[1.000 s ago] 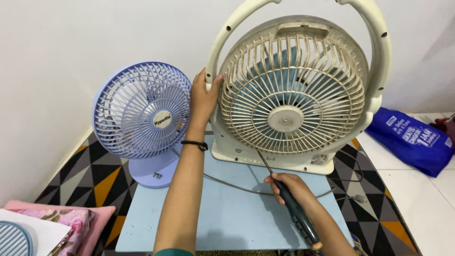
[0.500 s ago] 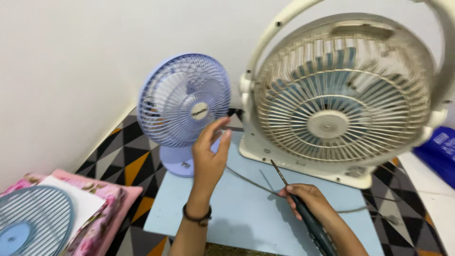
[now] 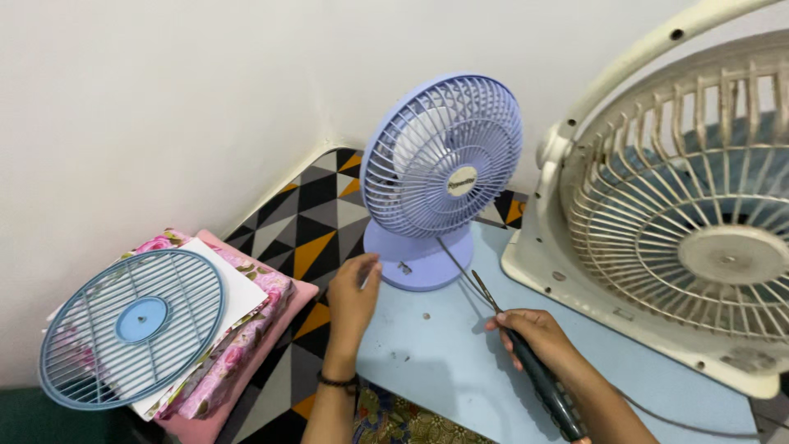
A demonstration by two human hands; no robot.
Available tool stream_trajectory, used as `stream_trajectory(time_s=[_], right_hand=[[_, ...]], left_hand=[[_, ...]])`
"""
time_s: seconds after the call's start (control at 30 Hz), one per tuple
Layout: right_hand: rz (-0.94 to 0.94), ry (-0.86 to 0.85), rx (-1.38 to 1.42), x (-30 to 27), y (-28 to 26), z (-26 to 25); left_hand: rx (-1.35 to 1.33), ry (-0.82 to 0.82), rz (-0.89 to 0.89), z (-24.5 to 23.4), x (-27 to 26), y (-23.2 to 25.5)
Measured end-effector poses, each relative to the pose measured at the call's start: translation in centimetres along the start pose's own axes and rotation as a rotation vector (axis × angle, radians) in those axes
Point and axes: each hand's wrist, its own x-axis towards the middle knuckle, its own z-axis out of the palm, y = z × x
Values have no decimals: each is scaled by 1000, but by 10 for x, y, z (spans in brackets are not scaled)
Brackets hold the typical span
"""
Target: The person assembles a white table fan by securing the central hub with a screwdriver, attaching the front grille, and fastening the base screws. The person uses a screwdriver to tighten the hub and base screws, then aligns and snaps the grille into place.
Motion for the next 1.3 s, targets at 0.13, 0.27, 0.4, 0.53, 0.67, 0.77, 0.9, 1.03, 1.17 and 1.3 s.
stream_trajectory(time_s=[0.13,0.27,0.4,0.53,0.67,0.77,0.9,1.03,1.17,1.3], right_hand=[[-5,-7,8,15,8,4],[-5,34,1,15,17,-7],[2,62,33,14,18,-13],[-6,40,18,9,17,-6],[-11,37,52,16,13,6],[-19,-4,63,16,15,9],[-10,36,45,10,15,6],[6,89,84,9,11,9],[-55,53,91,11,12,11],[-82,47,141,15,14,17]], left_hand=[[157,-39,70,18,12,-1],[241,-44,168,33,15,1],[253,-89,133,35,11,2],[292,-101,159,35,11,2],[318,-113,152,35,12,4],[316,-114,165,34,11,3],[301,-130,170,35,10,3],[313,-130,185,35,11,5],[286,-124,226,35,11,5],[275,-111,240,38,11,5]])
